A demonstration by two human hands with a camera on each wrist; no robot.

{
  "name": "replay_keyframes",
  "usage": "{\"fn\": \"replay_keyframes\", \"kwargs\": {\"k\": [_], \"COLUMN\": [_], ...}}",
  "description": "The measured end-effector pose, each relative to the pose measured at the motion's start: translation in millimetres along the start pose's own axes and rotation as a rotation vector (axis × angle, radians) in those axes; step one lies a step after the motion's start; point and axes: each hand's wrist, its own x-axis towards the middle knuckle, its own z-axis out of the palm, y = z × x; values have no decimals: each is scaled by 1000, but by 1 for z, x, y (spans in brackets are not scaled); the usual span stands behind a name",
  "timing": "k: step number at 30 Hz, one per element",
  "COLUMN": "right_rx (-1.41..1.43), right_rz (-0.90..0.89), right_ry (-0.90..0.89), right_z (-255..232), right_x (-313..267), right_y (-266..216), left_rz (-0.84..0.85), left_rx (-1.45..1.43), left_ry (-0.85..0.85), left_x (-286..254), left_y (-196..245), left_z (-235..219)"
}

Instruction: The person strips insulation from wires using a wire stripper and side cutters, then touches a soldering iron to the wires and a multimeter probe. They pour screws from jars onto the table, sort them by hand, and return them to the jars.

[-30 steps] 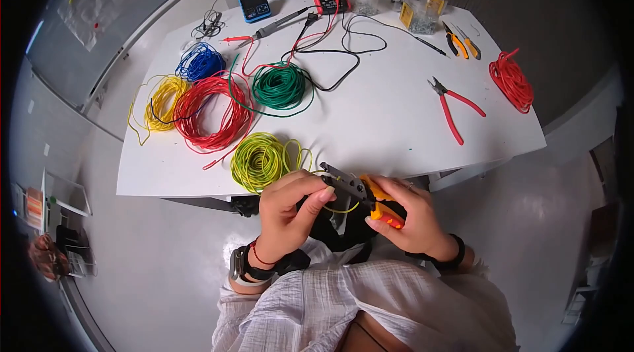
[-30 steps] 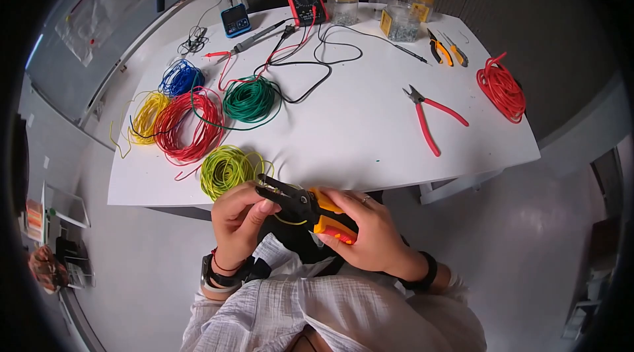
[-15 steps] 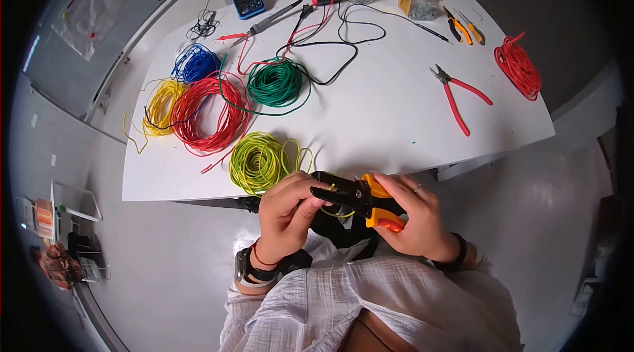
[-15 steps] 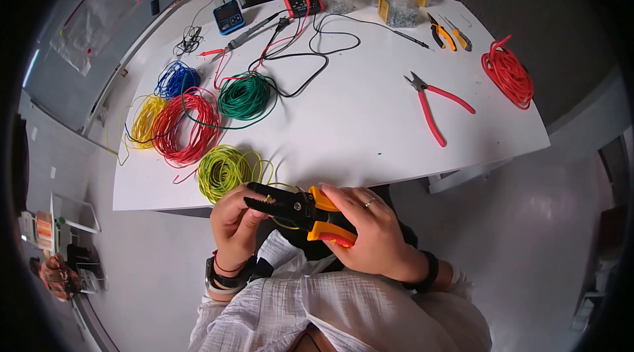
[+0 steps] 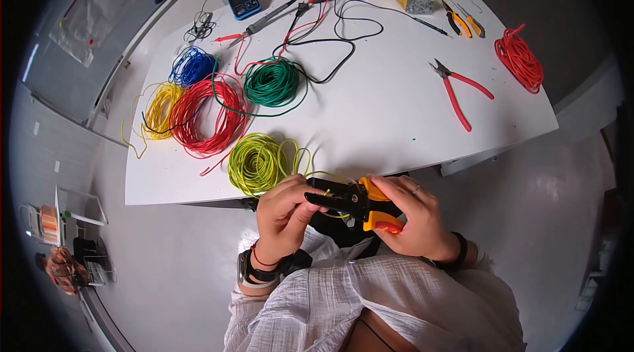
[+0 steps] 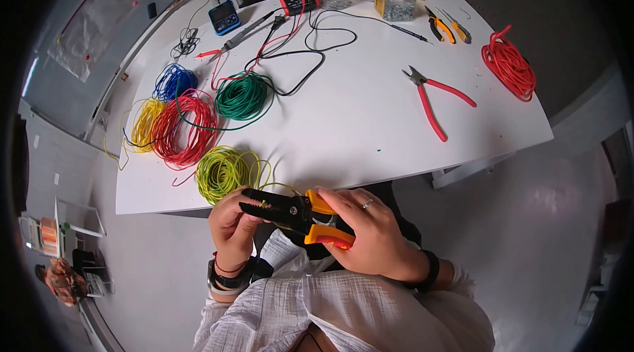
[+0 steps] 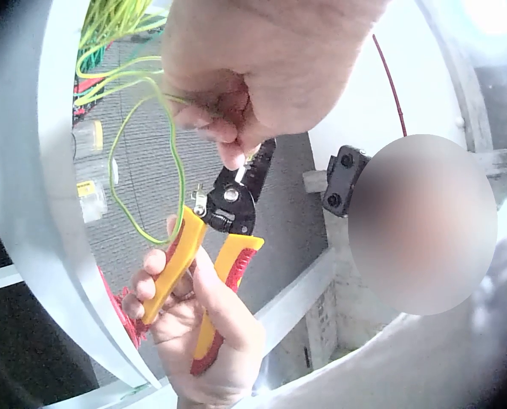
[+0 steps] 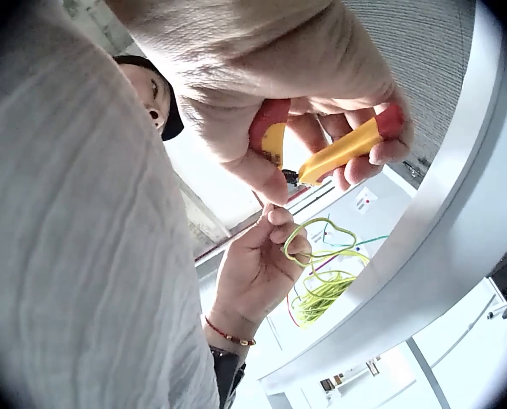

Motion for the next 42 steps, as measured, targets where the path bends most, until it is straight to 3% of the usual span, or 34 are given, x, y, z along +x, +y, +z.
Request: {"fn": "replay_keyframes", "kwargs": {"k": [27,31,33,35,37,39,42], "right_rx": [1,63,118,-30,-425,-448,-539], "right_rz": [20,148,232,166,134,136,153], "right_ry": [29,182,174,177,-85,-91,-79], "right_z": [-5,-26,-36,-42,-49,-52,-72], "right_x": [4,15,27,40,51,55,61], "right_y": [3,19,24,33,37,47,62], "left_rz": [-39,21,280,343,390,410,394], "left_rx": [-37,143,499,660,678,839,950], "left_ry": [27,29,18,-49,-70,-242,-306], "left_x": [-4,2,8,3,-2,-2,2], "left_y": [-3,5,7,7,3,5,8], "left_z": [0,-9,-11,-10,-7,-11,-11]}}
